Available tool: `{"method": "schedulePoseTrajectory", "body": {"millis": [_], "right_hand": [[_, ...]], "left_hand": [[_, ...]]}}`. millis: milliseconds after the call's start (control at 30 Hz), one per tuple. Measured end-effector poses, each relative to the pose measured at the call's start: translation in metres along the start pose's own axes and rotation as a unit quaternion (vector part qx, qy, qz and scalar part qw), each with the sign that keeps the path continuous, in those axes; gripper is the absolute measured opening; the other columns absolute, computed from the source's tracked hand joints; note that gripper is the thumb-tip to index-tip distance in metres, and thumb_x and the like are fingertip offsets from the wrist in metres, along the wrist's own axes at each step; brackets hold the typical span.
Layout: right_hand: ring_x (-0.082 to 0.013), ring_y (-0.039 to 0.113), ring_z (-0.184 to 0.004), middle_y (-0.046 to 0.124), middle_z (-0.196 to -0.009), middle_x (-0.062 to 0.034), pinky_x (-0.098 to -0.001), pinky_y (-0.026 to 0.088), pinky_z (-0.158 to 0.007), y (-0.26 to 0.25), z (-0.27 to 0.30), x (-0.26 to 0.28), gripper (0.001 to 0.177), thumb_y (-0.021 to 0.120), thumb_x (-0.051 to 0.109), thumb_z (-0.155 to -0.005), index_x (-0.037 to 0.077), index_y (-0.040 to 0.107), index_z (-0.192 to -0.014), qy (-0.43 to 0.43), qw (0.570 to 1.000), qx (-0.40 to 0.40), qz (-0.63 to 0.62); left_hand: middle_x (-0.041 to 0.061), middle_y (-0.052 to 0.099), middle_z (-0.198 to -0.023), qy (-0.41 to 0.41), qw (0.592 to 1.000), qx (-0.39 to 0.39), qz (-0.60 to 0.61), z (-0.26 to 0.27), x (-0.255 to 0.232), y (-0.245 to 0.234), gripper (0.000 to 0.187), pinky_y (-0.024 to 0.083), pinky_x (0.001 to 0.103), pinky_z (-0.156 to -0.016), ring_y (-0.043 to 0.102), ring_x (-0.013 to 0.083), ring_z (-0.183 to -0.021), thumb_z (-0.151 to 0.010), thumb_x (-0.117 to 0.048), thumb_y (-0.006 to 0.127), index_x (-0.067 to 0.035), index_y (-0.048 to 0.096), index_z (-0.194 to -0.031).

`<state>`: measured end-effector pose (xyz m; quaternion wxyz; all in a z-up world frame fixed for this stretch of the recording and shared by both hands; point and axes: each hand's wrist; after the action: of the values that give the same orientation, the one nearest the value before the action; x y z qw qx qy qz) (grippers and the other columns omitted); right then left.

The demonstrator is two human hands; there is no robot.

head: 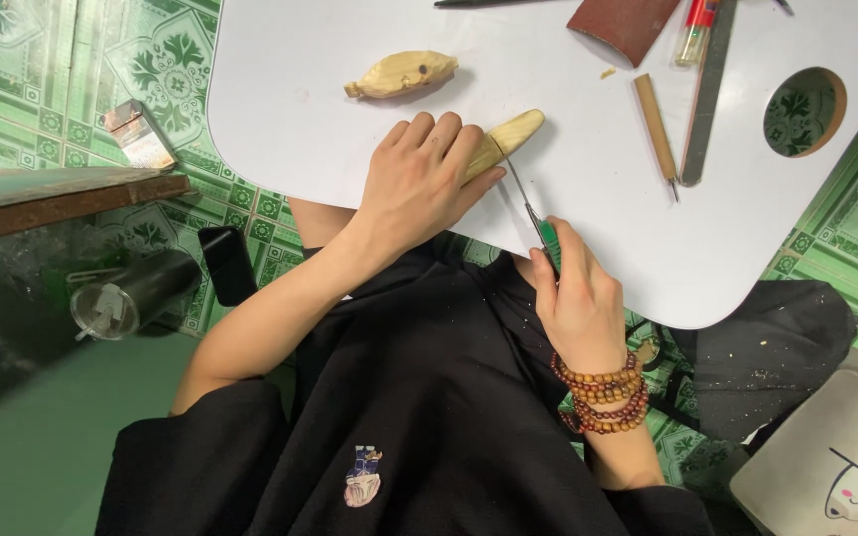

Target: Carving small wooden figurines with a knife while sitting on the floor

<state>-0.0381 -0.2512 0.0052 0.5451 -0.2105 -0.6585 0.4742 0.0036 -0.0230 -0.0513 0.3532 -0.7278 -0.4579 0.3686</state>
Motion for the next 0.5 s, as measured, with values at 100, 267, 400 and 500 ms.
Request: {"method": "schedulePoseTrajectory", "body": {"millis": [100,267,400,500], "right_hand": [[-0.0452,0.073,-0.092,0.072,-0.108,-0.0288,-0.05,0.061,-0.07,-0.0001,-0.0022,0.0008,0.036,0.055,0.026,-0.11,0.001,0.058,-0.135,0.013,1.0,0.011,0.001],[-0.0421,0.074,-0.086,0.072,-0.102,-0.0247,-0.0461,0.061,-0.065,0.0046,-0.0003,-0.0087,0.035,0.058,0.027,-0.108,0.003,0.06,-0.134,-0.004,1.0,0.017,0.023],[-0.042,0.074,-0.085,0.073,-0.103,-0.0238,-0.0465,0.061,-0.064,0.0043,-0.0025,-0.0083,0.035,0.058,0.027,-0.108,0.003,0.06,-0.134,0.003,0.999,0.026,0.033],[-0.0418,0.074,-0.084,0.073,-0.103,-0.023,-0.0465,0.061,-0.064,0.0052,-0.0035,-0.0082,0.035,0.058,0.027,-0.108,0.004,0.06,-0.134,0.003,0.999,0.02,0.039]], "left_hand": [[-0.001,0.044,-0.081,0.0,1.0,-0.005,0.018,0.0,0.0017,0.0009,0.037,0.047,0.031,-0.066,0.055,0.0212,-0.072,-0.085,-0.041,0.081,-0.013,0.059,-0.096],[0.0,0.045,-0.083,0.017,0.999,-0.011,0.029,0.0013,0.0054,0.0048,0.037,0.044,0.031,-0.065,0.053,0.0204,-0.072,-0.086,-0.04,0.082,-0.012,0.061,-0.099],[0.0,0.045,-0.082,0.015,0.999,-0.01,0.037,-0.0002,0.0068,0.0046,0.039,0.044,0.03,-0.064,0.053,0.0199,-0.071,-0.086,-0.04,0.084,-0.011,0.062,-0.098],[0.001,0.046,-0.081,0.006,0.999,-0.016,0.047,-0.0021,0.0069,0.003,0.034,0.044,0.031,-0.064,0.053,0.0203,-0.07,-0.088,-0.037,0.081,-0.01,0.062,-0.098]]}}
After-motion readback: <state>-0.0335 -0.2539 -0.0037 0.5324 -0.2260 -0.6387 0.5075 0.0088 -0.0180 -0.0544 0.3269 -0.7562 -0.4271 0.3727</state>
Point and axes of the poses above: each hand's wrist, its own z-axis away from the middle knuckle, its own y-axis out of the palm, x = y × z
